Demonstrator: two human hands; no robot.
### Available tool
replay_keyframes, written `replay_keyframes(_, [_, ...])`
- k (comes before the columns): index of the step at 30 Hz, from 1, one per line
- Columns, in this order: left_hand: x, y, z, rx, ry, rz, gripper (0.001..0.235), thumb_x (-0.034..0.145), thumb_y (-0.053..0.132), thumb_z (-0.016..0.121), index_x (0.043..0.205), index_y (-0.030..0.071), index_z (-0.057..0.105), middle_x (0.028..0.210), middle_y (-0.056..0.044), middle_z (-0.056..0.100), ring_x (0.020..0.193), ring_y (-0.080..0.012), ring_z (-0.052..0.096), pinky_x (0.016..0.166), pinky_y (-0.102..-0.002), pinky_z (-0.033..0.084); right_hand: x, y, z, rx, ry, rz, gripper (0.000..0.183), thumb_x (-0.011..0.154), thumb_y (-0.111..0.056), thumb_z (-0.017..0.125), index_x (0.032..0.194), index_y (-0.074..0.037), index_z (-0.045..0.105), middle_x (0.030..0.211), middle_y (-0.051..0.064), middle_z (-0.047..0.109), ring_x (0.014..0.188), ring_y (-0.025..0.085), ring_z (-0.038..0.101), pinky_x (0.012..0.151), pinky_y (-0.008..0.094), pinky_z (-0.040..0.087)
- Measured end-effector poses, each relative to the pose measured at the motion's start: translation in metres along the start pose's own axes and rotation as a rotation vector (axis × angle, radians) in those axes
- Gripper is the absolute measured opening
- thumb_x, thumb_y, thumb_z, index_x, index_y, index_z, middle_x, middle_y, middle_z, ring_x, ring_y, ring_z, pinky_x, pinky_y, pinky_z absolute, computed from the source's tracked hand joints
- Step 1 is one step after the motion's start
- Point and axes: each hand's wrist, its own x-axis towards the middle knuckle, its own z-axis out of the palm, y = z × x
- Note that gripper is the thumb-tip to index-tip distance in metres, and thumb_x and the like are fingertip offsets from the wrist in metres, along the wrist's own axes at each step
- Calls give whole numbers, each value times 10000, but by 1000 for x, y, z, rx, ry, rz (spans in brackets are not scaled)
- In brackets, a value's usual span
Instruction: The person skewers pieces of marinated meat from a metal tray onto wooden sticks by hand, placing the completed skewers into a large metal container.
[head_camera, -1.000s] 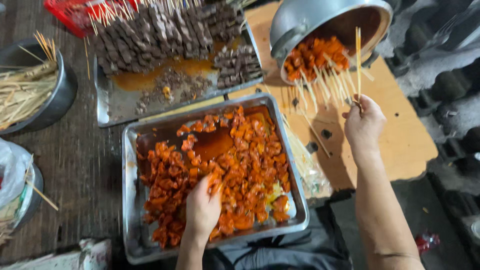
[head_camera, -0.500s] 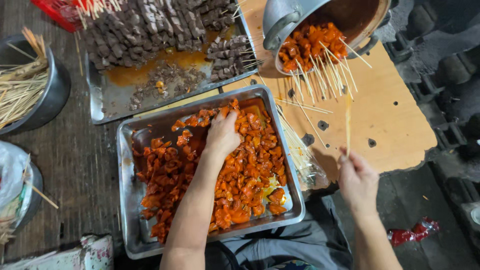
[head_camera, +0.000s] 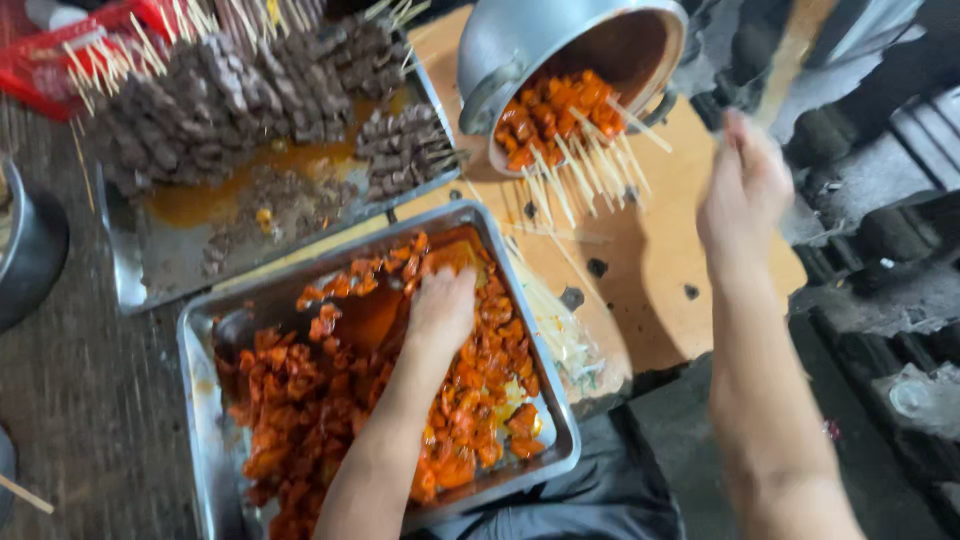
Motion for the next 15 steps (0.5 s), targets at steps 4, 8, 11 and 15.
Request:
replay_keyframes(4, [-36,-7,0,-16,-29,22,135,890,60,552,1014,72,604,995,-213,640,956,-445,623,836,-558,507,95,44,65,-285,-41,-97,465,890,86,550,1318,-22,697,1210,216,697,1138,407,655,994,434,516])
replay_keyframes(8, [-72,-8,-9,-54,14,-7,229,810,-18,533,1009,69,602,999,-212,644,994,-451,606,844,-535,511,122,46,88,-222,-254,69,273,1000,-83,603,1256,-85,698,1136,226,691,1073,436,644,946,480,511])
replay_keyframes(11, [-90,-17,-13,-99,-83,-156,257,802,-16,532,1028,79,607,988,-201,658,1004,-436,616,835,-552,502,115,35,84,-253,-386,103,306,1025,-116,546,1299,-109,683,1142,232,687,1086,441,636,933,511,498])
replay_keyframes(15, [-106,-32,-9,-105,-43,-161,167,874,59,538,1024,69,611,972,-212,663,950,-442,634,796,-551,519,92,28,82,-383,-349,83,276,1024,-184,623,1278,-88,669,1137,237,684,1030,441,647,882,520,514])
